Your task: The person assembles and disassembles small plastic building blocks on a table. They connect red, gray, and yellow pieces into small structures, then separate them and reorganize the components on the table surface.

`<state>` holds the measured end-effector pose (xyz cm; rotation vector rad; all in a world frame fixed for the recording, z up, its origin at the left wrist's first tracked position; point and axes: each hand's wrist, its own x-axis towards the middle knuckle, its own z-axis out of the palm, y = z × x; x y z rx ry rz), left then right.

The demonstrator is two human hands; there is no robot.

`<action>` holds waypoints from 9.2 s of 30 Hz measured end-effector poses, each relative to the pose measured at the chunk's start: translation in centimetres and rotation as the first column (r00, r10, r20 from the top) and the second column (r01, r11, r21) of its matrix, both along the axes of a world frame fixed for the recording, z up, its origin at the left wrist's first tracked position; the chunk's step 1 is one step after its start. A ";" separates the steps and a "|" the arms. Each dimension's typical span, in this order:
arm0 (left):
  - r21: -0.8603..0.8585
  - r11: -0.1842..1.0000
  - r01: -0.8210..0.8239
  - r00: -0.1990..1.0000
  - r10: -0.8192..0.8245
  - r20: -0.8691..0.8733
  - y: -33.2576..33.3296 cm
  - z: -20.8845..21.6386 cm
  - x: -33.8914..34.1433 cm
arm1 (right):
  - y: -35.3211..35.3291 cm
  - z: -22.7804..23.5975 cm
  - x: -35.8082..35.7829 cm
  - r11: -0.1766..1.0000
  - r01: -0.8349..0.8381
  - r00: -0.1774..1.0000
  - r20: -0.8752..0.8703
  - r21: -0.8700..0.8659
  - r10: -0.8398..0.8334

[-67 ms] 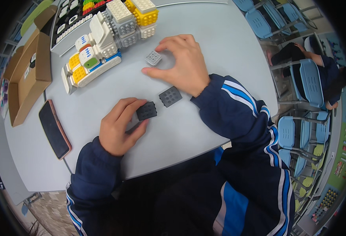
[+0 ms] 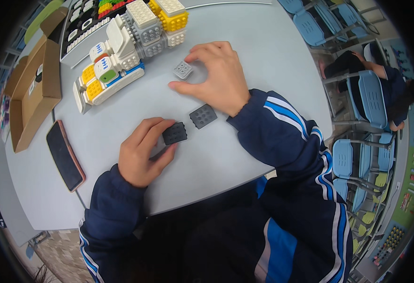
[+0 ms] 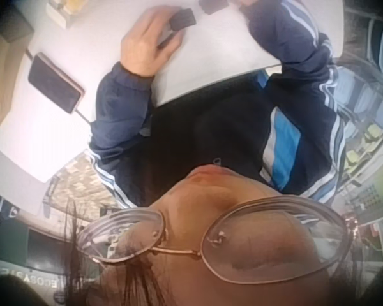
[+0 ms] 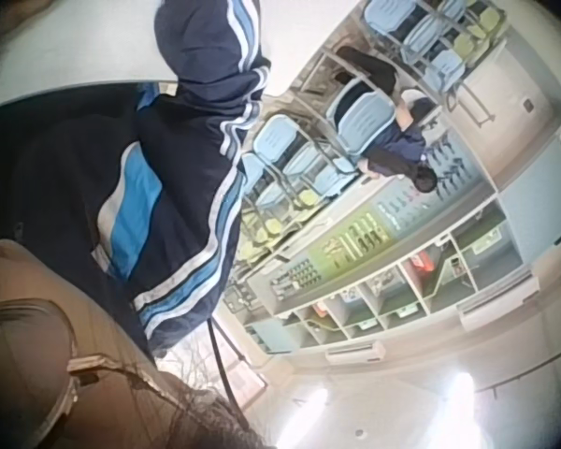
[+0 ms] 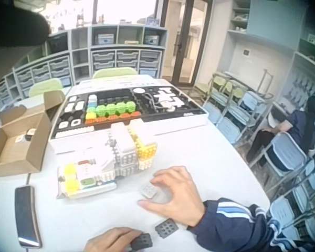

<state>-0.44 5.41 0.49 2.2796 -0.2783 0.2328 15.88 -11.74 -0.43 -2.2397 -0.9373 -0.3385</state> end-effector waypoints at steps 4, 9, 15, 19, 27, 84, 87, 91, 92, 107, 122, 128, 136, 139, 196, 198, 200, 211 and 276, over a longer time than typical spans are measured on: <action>0.009 1.000 0.003 1.000 -0.003 0.013 0.0 -0.1 0.3 | 0.2 -0.1 0.3 0.999 0.016 1.000 0.009 -0.038 -0.016; 0.036 0.999 0.011 1.000 -0.011 0.018 0.2 -0.4 0.4 | -0.2 -0.1 0.5 0.999 0.002 1.000 0.010 -0.038 -0.001; -0.117 0.993 -0.031 0.998 0.025 -0.055 -0.1 0.7 0.2 | -0.6 0.2 0.6 0.998 -0.054 0.995 -0.082 0.042 0.058; -0.272 0.958 -0.091 0.988 0.054 -0.142 0.4 1.2 0.0 | -0.9 1.7 -0.2 0.982 -0.160 0.983 -0.070 0.104 0.168; -0.821 0.534 -0.204 0.960 -0.056 -0.275 1.0 0.4 0.7 | -0.7 4.7 -3.1 0.871 -0.440 0.884 -0.065 0.220 0.463; -0.902 0.299 -0.312 0.888 -0.246 -0.389 0.0 2.0 -1.3 | 0.7 2.0 -6.4 0.772 -0.568 0.821 0.124 0.285 0.557; -0.888 0.296 -0.352 0.880 -0.217 -0.422 -0.3 2.4 -1.3 | 0.8 2.1 -6.6 0.791 -0.554 0.832 0.149 0.258 0.535; -0.894 0.302 -0.330 0.908 -0.157 -0.388 -0.6 2.6 -1.5 | 0.9 2.8 -7.2 0.776 -0.571 0.820 0.209 0.268 0.532; -0.896 0.313 -0.313 0.918 -0.142 -0.371 -0.5 2.5 -1.6 | 0.7 2.9 -7.2 0.773 -0.583 0.811 0.239 0.250 0.535; -0.816 0.528 -0.235 0.939 -0.091 -0.330 -1.2 1.8 -2.2 | -0.2 2.7 -6.7 0.739 -0.657 0.711 0.449 0.150 0.541; -0.823 0.483 -0.298 0.908 -0.122 -0.400 -1.1 2.3 -2.7 | -0.2 2.8 -7.0 0.737 -0.668 0.694 0.443 0.103 0.568; -0.760 0.646 0.068 0.854 -0.431 -0.290 2.9 4.9 -0.6 | -0.8 3.0 -6.6 0.724 -0.681 0.693 0.415 0.109 0.589; -0.008 0.553 -0.833 0.546 0.826 0.141 18.1 4.7 -2.8 | -0.5 3.1 -6.3 0.678 -0.715 0.686 0.357 0.172 0.634; 0.255 0.479 -0.840 0.517 0.849 0.108 19.9 1.4 -3.0 | -0.7 2.9 -6.4 0.671 -0.726 0.671 0.362 0.148 0.646; 0.151 0.582 -0.799 0.593 0.804 0.037 19.5 0.2 -1.7 | -1.3 2.6 -6.6 0.619 -0.758 0.624 0.500 0.204 0.600; 0.149 0.585 -0.797 0.596 0.801 0.046 20.0 -0.3 -1.7 | -1.4 2.7 -6.6 0.617 -0.763 0.616 0.506 0.191 0.604; 0.164 0.594 -0.788 0.613 0.783 0.107 20.5 -0.7 -1.9 | -1.5 2.8 -6.6 0.617 -0.763 0.620 0.485 0.191 0.617; 0.171 0.601 -0.781 0.621 0.776 0.107 20.2 -0.4 -1.8 | -2.7 4.0 -5.2 0.674 -0.700 0.688 0.475 0.234 0.550; 0.133 0.792 -0.596 0.758 0.610 -0.233 -17.9 5.7 38.1 | -11.3 14.3 23.4 0.071 0.037 0.995 -0.029 0.997 -0.100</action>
